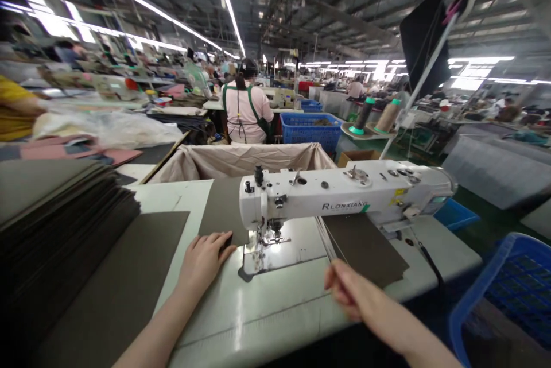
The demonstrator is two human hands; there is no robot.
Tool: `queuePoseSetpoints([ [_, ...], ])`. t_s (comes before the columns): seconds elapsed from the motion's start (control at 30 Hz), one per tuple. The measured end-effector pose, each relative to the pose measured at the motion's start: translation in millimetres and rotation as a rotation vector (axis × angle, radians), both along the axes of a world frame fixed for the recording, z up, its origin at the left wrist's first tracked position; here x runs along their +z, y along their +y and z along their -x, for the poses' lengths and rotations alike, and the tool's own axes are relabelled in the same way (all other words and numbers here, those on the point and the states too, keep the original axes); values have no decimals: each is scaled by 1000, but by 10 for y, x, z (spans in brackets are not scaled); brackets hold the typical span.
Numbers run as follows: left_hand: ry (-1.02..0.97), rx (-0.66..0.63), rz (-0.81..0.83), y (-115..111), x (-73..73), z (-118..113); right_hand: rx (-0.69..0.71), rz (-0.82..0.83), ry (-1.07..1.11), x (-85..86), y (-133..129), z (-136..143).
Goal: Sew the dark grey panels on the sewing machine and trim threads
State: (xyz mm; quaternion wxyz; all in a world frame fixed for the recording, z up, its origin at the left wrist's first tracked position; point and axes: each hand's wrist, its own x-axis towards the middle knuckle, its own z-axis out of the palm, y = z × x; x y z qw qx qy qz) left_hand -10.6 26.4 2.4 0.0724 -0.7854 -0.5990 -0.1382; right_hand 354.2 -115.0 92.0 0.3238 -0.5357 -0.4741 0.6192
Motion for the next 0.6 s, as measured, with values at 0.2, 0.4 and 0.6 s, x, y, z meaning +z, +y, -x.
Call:
queuePoseSetpoints([
  [0.2,47,-61,62,-64,5,-66,19,534,576,-533,427,1397],
  [0.4,62,-53,93,-161,80,-184,-172,700,693,-587,1092,1867],
  [0.6,31,-21,139,-152,67,-143,-258,745,770,-593,1264,2000],
])
